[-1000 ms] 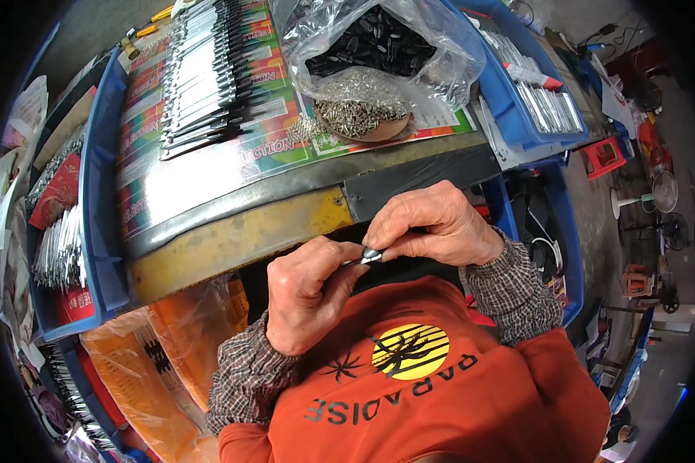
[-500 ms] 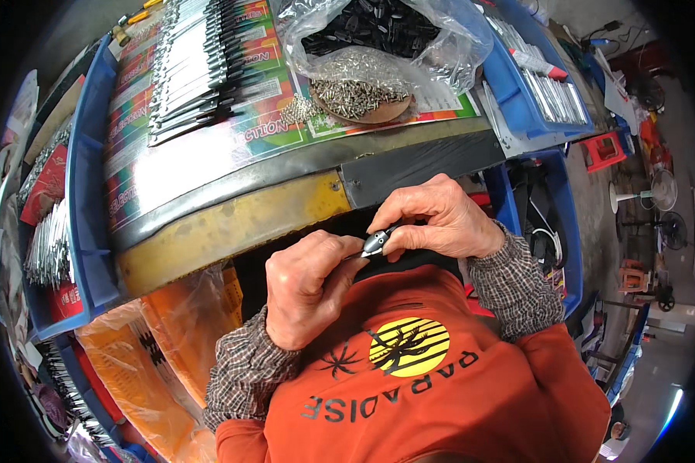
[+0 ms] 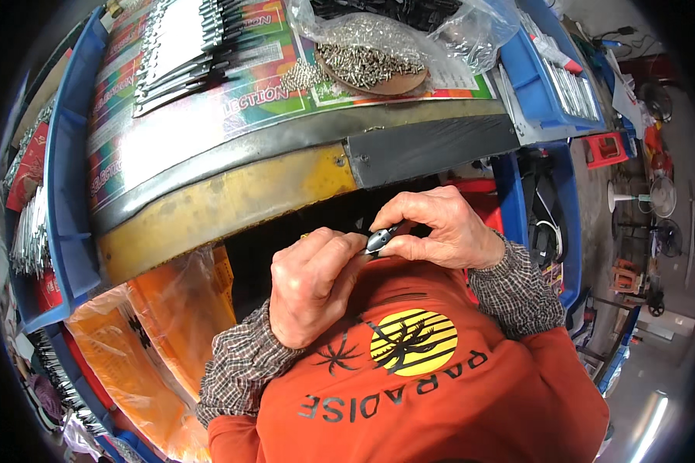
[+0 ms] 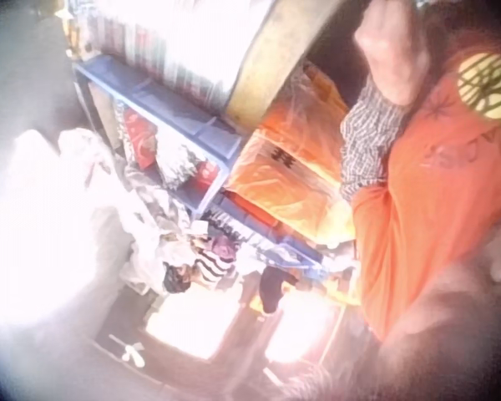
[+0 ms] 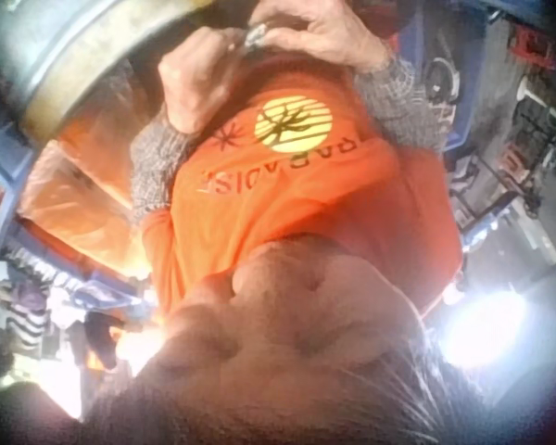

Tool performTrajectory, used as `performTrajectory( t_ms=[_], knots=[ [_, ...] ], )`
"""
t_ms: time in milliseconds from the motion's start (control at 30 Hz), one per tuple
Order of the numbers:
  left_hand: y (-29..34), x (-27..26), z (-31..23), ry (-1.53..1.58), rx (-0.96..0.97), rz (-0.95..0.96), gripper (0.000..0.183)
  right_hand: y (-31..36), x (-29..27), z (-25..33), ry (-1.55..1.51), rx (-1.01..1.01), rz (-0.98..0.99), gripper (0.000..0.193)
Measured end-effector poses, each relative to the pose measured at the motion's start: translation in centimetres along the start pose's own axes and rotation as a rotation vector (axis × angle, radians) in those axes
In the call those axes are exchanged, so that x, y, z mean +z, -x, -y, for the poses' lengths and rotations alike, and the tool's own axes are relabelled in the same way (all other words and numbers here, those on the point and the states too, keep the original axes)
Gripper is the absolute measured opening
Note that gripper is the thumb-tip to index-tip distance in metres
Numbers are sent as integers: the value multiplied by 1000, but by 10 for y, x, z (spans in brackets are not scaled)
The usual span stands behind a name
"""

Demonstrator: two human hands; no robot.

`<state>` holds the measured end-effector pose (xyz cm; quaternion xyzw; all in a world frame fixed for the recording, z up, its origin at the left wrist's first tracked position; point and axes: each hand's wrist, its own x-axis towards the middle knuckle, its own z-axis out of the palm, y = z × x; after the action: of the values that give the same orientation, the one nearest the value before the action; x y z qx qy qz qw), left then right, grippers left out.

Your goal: The person assembles wiper components by taking metal strips from trays, joining them together, attaching a plastic clip onto each pair by hand, and placing the assembled pieces in a row on the table.

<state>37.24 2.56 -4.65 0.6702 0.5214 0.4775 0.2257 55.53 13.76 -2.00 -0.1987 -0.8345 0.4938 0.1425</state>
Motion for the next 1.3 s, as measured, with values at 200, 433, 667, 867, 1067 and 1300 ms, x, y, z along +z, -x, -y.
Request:
performTrajectory(
  t_ms=[200, 433, 667, 867, 1067, 1300],
  knots=[
    [10, 9, 0, -11, 5, -20, 23, 9, 13, -14, 17, -102, -70, 18],
    [17, 17, 6, -35, 26, -11, 24, 17, 25, -25, -5, -99, -103, 16],
    [19, 20, 5, -54, -41, 9, 25, 19, 30, -25, -1, -87, -55, 16],
    [18, 18, 12, -65, 22, 18, 23, 21, 37, -24, -120, -45, -116, 12],
    [19, 17, 15, -68, 38, 45, 22, 26, 38, -23, -87, -22, -127, 10],
    [22, 18, 15, -54, 6, 10, 21, 24, 36, -19, -62, -11, -104, 15]
  ],
)
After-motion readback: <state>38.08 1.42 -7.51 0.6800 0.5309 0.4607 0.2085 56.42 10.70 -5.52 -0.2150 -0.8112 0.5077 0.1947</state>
